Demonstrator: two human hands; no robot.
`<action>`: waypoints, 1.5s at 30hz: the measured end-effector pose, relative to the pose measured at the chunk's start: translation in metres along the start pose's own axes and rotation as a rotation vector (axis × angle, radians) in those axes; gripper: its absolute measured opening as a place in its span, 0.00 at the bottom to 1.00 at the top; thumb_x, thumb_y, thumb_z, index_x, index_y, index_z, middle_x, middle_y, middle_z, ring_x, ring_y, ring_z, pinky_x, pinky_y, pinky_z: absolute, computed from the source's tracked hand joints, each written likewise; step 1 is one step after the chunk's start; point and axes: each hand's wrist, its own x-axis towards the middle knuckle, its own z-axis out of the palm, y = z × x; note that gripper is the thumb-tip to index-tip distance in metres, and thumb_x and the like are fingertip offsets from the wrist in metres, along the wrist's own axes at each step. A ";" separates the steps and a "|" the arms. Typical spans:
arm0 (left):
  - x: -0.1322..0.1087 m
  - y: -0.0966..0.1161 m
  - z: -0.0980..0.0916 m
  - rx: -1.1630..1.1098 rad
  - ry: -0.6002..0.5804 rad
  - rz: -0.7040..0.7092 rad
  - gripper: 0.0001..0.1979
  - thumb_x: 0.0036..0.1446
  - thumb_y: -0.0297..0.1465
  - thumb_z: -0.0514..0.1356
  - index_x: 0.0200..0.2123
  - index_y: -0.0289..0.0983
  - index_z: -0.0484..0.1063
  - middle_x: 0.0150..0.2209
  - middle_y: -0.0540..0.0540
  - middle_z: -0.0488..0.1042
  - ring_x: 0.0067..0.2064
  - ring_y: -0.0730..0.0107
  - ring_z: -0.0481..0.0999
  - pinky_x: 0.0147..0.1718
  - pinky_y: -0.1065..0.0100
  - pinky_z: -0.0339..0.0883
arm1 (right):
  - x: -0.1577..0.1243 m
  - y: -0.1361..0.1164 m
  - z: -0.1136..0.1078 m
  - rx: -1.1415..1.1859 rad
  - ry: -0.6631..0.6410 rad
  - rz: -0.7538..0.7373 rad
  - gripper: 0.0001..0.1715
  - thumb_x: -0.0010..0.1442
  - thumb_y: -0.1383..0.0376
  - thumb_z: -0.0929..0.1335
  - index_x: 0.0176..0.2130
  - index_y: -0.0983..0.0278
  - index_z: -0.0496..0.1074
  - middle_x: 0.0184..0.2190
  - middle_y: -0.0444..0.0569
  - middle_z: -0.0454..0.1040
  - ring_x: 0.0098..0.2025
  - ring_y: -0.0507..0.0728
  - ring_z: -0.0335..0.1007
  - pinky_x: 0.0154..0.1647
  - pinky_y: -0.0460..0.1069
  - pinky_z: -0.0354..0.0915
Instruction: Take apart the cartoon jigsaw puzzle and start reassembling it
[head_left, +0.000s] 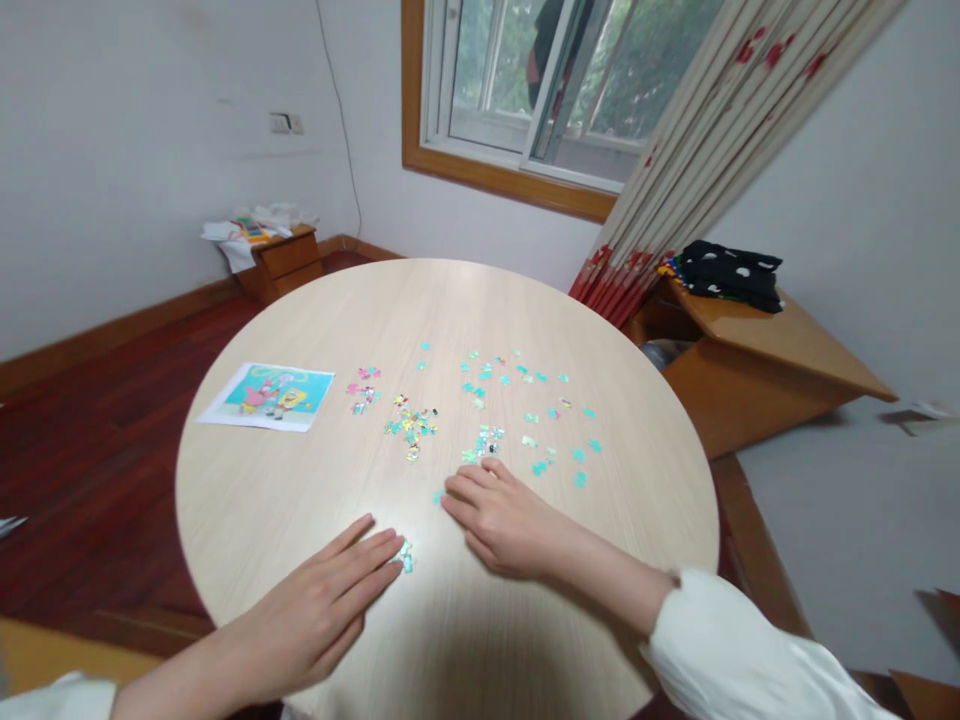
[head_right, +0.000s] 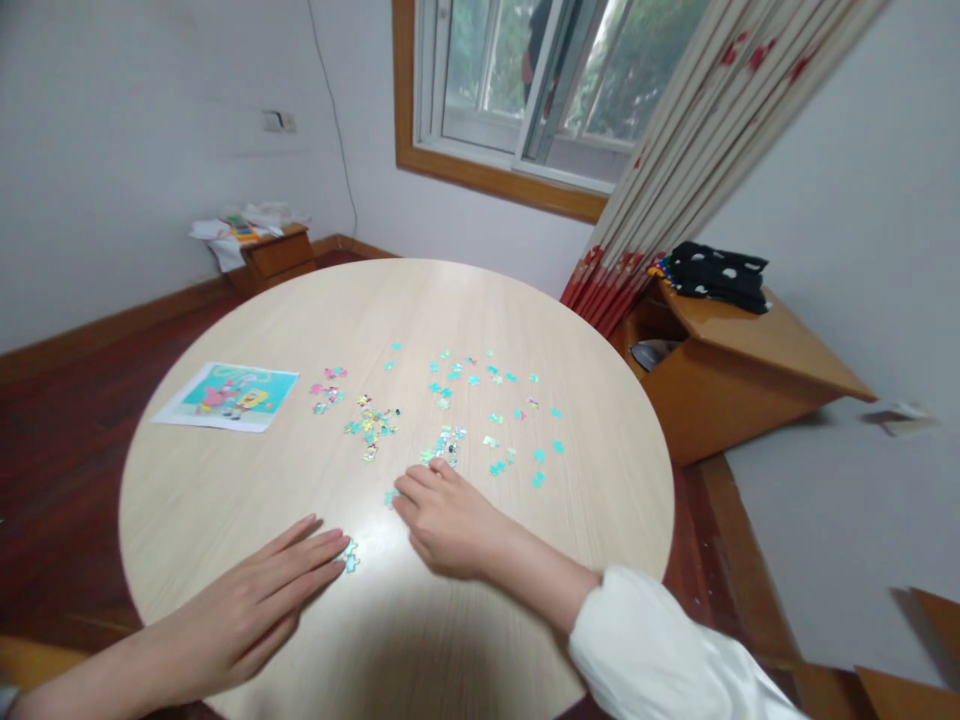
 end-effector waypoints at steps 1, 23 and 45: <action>-0.004 0.002 -0.001 0.004 -0.003 -0.002 0.33 0.51 0.15 0.48 0.62 0.35 0.57 0.57 0.42 0.69 0.62 0.65 0.63 0.61 0.56 0.57 | 0.019 -0.003 -0.002 -0.013 -0.011 -0.057 0.13 0.62 0.68 0.61 0.43 0.69 0.70 0.42 0.56 0.71 0.48 0.61 0.60 0.50 0.55 0.53; 0.028 -0.020 0.009 0.082 -0.017 -0.088 0.27 0.54 0.17 0.47 0.58 0.34 0.62 0.51 0.38 0.71 0.55 0.58 0.67 0.58 0.48 0.58 | -0.003 0.125 -0.037 -0.007 0.305 0.513 0.25 0.61 0.73 0.56 0.52 0.65 0.71 0.46 0.57 0.70 0.49 0.62 0.59 0.49 0.58 0.52; 0.046 -0.014 0.018 0.080 -0.035 -0.033 0.26 0.55 0.17 0.46 0.55 0.38 0.63 0.50 0.40 0.69 0.52 0.58 0.65 0.54 0.51 0.56 | -0.070 0.156 0.010 -0.035 0.087 0.816 0.24 0.60 0.73 0.57 0.49 0.66 0.74 0.47 0.57 0.71 0.49 0.60 0.61 0.48 0.54 0.50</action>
